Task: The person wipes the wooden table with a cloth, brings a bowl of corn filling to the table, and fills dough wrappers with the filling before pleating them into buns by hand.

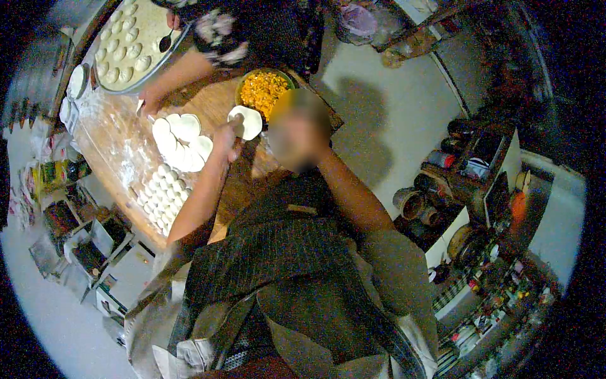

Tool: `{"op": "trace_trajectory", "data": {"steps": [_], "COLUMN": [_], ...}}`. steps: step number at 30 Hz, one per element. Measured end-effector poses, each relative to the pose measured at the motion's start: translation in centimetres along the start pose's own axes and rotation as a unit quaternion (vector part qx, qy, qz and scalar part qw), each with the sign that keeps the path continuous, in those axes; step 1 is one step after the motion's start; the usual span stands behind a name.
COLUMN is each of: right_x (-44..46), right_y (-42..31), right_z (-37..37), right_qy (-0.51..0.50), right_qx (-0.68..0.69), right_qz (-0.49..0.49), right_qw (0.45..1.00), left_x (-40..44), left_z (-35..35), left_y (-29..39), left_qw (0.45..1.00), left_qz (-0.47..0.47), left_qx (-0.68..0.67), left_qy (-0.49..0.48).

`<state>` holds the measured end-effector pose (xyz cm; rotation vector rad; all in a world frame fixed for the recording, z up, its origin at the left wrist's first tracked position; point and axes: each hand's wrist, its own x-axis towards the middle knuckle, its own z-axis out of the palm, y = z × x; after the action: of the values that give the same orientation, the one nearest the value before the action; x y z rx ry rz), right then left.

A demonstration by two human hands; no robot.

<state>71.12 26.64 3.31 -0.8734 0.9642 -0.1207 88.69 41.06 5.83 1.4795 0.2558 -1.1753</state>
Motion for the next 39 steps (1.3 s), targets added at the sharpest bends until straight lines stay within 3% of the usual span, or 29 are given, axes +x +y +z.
{"op": "trace_trajectory", "data": {"steps": [3,4,6,8,9,11,18,20,21,24,26,27,28,30,32,33,35,36,38,39], "right_x": [-0.4,-0.7,-1.2,-2.0,-3.1,-5.7,-7.3,-5.3,-5.1,-4.3,-3.2,-4.3,-6.5,-5.7,0.2,0.9,1.7,1.2,-0.1,-0.7], "right_y": [0.2,0.2,0.3,0.5,-0.3,-2.7,-4.7,-2.9,-3.4,-3.9,-3.1,-4.0,-5.9,-5.0,0.0,0.0,0.0,-0.4,-1.1,-1.7], "right_z": [0.0,-0.1,0.0,0.6,1.4,3.3,3.8,1.9,1.7,1.3,0.9,1.9,3.7,3.9,1.5,1.3,0.5,0.7,0.7,0.8], "right_qy": [0.022,-0.026,-0.077,0.05,0.048,0.04,0.033,0.156,0.156,0.189,0.182,0.182,0.111,0.038,0.142,0.141,0.085,0.085,0.061,0.06], "right_qx": [-0.066,-0.201,-0.325,-0.32,-0.323,-0.447,-0.573,-0.495,-0.497,-0.54,-0.633,-0.633,-0.574,-0.505,-0.473,-0.473,-0.277,-0.277,-0.106,-0.107], "right_qz": [-0.033,-0.222,-0.4,-0.276,-0.276,-0.442,-0.397,-0.416,-0.417,-0.388,-0.247,-0.246,-0.338,-0.423,-0.305,-0.304,-0.116,-0.116,-0.093,-0.092], "right_qw": [0.997,0.954,0.854,0.905,0.904,0.777,0.716,0.747,0.745,0.722,0.711,0.711,0.737,0.752,0.814,0.815,0.95,0.95,0.988,0.988], "left_x": [0.7,0.2,0.1,-0.2,0.5,2.3,1.5,1.3,1.3,1.3,1.2,1.3,1.3,1.2,0.6,0.5,0.3,0.3,0.5,0.5], "left_z": [1.3,1.7,2.9,3.7,3.6,3.3,1.9,1.3,1.0,0.0,-0.2,-0.4,-0.7,-0.8,-0.5,-0.4,-0.2,-0.3,-0.2,-0.1], "left_y": [-0.1,0.6,1.2,1.5,1.0,-0.6,-1.0,-1.0,-1.0,-1.1,-1.3,-1.4,-1.6,-1.7,-1.4,-1.3,-0.9,-0.8,-0.7,-0.7], "left_qw": [0.994,0.998,0.992,0.978,0.978,0.949,0.905,0.913,0.921,0.926,0.933,0.933,0.933,0.933,0.939,0.939,0.94,0.94,0.947,0.947], "left_qz": [-0.013,-0.013,-0.024,-0.037,-0.036,-0.052,-0.05,-0.042,-0.035,-0.031,-0.02,-0.021,-0.023,-0.026,-0.031,-0.031,-0.042,-0.042,-0.041,-0.041], "left_qx": [-0.107,-0.061,-0.12,-0.192,-0.195,-0.284,-0.381,-0.368,-0.354,-0.338,-0.318,-0.319,-0.314,-0.309,-0.31,-0.31,-0.306,-0.306,-0.288,-0.289], "left_qy": [0.001,-0.001,-0.02,-0.07,-0.069,-0.127,-0.181,-0.169,-0.156,-0.166,-0.167,-0.166,-0.175,-0.183,-0.146,-0.145,-0.148,-0.147,-0.138,-0.137]}}
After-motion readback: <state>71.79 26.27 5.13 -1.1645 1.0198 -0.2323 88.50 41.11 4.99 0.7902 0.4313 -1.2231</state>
